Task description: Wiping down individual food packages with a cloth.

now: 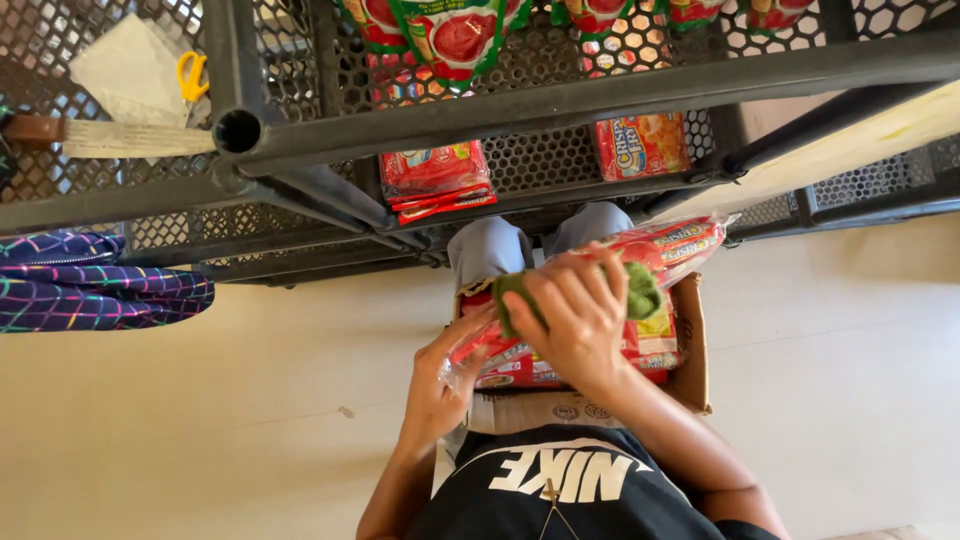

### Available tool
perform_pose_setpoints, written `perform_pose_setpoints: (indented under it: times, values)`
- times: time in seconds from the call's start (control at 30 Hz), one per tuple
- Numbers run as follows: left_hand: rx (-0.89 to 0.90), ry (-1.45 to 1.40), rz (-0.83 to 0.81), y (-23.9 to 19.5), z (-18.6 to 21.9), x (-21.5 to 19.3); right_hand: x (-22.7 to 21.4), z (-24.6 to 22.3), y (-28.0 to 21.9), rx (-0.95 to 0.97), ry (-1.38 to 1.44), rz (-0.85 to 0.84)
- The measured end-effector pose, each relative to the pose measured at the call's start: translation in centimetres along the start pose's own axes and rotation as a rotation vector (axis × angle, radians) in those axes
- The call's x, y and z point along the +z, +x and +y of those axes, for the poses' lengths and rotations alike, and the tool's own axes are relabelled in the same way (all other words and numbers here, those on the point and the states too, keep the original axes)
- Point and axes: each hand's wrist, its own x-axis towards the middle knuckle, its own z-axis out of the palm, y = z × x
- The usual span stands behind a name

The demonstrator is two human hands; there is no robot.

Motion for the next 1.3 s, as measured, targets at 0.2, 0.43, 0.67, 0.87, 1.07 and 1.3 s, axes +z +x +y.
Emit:
perform_pose_setpoints:
  times: [0.2,0.43,0.67,0.87,1.07,1.3]
  values:
    - [-0.219,0.086,0.019,-3.0,-5.0,-0.5,1.6,-2.9,-0.5,-0.216,0.223,0.019]
    - [0.129,0.083,-0.034,0.6,1.8,-0.4,0.1,1.5,-1.1,-0.116,0.044,0.049]
    - [-0.329,0.0,-0.031,-1.7,-1.4,-0.3,0.8,-1.8,-1.1,-0.13,0.138,0.084]
    - [-0.041,0.012,-0.065,-0.6,0.2,-0.7,0.1,3.1,-1.9,-0.145,0.046,0.103]
    - [-0.022,0.003,-0.064,-0.5,-0.4,-0.6,-1.4,4.0,-1.8,0.098,-0.136,0.131]
    - [-0.097,-0.009,-0.014,-1.6,-1.1,0.0,-1.3,-1.8,-0.5,-0.112,0.229,0.002]
